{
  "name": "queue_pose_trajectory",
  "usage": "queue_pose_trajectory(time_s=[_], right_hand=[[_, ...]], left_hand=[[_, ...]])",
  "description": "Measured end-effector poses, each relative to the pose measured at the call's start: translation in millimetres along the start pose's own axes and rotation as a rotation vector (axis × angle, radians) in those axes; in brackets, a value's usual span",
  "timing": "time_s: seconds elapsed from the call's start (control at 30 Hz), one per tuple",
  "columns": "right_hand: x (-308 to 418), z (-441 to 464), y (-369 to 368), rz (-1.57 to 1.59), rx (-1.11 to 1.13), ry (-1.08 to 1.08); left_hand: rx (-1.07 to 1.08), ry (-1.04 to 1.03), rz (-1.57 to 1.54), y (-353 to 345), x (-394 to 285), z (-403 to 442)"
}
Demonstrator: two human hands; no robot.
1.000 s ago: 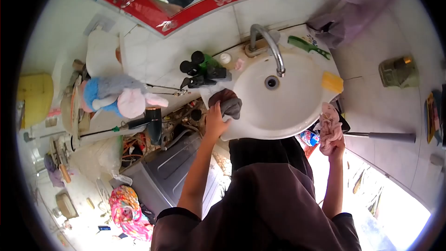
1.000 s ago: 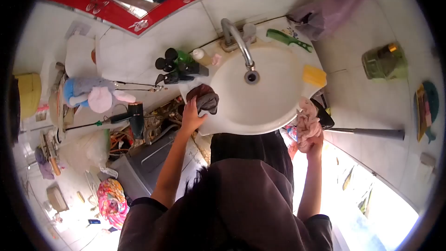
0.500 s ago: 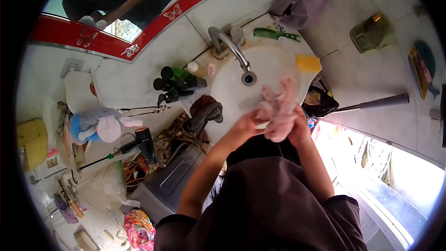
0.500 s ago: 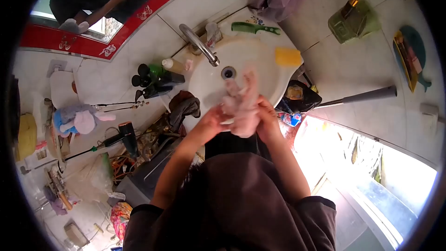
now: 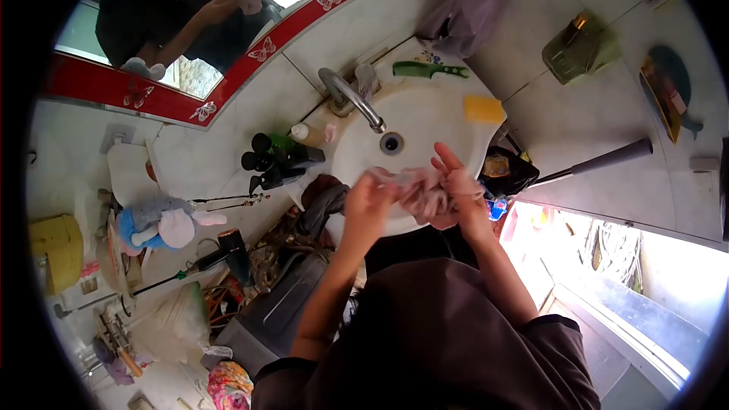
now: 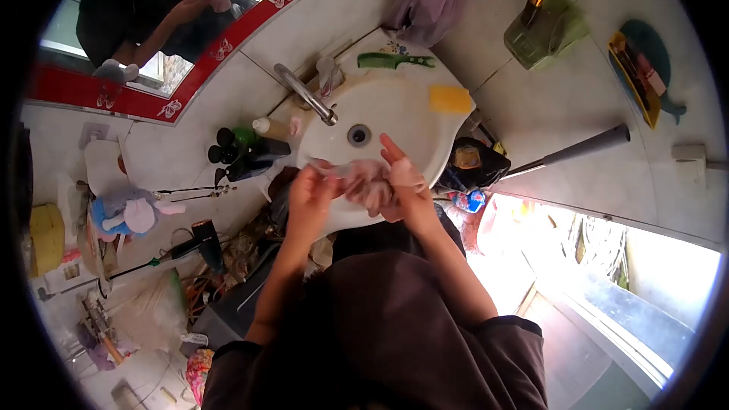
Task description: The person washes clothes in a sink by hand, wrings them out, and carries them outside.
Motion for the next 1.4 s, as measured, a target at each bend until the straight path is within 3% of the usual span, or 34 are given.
queue_pose_trajectory(time_s=[0.03,0.07,0.17,0.2,0.23,0.3,0.37,0.5,0.57,0.63,0.7,0.73,0.77,0.8,0.9,0.97,1.0,1.03,1.1,1.13,1.17,1.2,1.23,1.3,1.33,1.37,1.4], right_hand=[[5,-1,7,0.137,-0.069,0.057],[13,-4,16,0.047,-0.159,0.094],[32,-3,33,0.068,-0.1,-0.007],[46,-4,36,0.042,-0.178,-0.023],[53,-3,37,0.043,-0.175,-0.015],[67,-3,43,-0.051,-0.209,0.0],[87,0,38,-0.082,-0.251,0.026],[135,11,17,-0.296,-0.173,0.234],[153,14,5,-0.611,-0.049,0.303],[166,15,1,-0.577,-0.03,0.327],[176,14,-17,-0.452,0.111,0.398],[177,13,-20,-0.453,0.11,0.401],[168,13,-30,-0.375,0.211,0.303],[157,12,-42,-0.296,0.313,0.204],[137,9,-72,-0.108,0.382,0.1],[133,0,-86,-0.01,0.408,0.132],[92,-6,-75,-0.091,0.445,-0.167],[100,-9,-91,-0.089,0.515,0.016],[114,-10,-93,-0.243,0.377,0.317],[114,-7,-97,-0.244,0.377,0.318],[112,5,-79,-0.027,0.186,0.238],[105,11,-59,0.19,-0.009,0.156],[107,16,-57,0.193,-0.014,0.159],[147,11,-65,0.586,0.251,0.499],[147,8,-66,0.605,0.151,0.378],[146,9,-64,0.614,0.138,0.385],[147,8,-78,0.513,0.268,0.382]], left_hand=[[-0.141,0.041,-0.199,19,0,-3],[-0.282,0.083,-0.397,35,5,-9],[-0.45,-0.074,-0.439,60,7,-29],[-0.5,-0.029,-0.229,66,4,-40],[-0.499,-0.038,-0.227,65,-2,-44],[-0.384,-0.311,-0.028,53,-40,-49],[-0.352,-0.331,0.061,56,-45,-51],[-0.498,-0.342,-0.077,77,-58,-53],[-0.613,-0.432,-0.206,88,-80,-56],[-0.593,-0.527,-0.138,89,-105,-53],[-0.571,-0.595,-0.45,93,-120,-46],[-0.544,-0.527,-0.543,91,-123,-38],[-0.544,-0.532,-0.542,89,-132,-33],[-0.387,-0.619,-0.509,75,-152,-24],[-0.107,-0.748,-0.345,32,-202,-8],[-0.058,-0.507,-0.169,9,-218,12],[-0.062,-0.513,-0.166,3,-222,16],[-0.117,-0.481,-0.048,-1,-222,22],[-0.173,-0.447,0.068,0,-225,23],[-0.037,-0.431,0.041,-10,-227,23],[0.101,-0.412,0.015,-20,-228,20],[0.216,-0.387,-0.253,-24,-229,14],[0.223,-0.386,-0.25,-24,-226,11],[-0.19,-0.801,-0.266,21,-235,-8],[-0.202,-0.861,-0.374,18,-196,0],[0.059,-0.591,-0.092,-13,-157,19],[0.307,-0.309,0.186,-39,-106,22]])
Point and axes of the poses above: each hand's wrist, its own z-axis towards the middle knuckle, its own y-axis out of the back of the hand, x = y × z, the point moved 10 cm from there along z, towards the middle knuckle, and after that the axes turned 5 degrees about z, right-handed, at the moved point
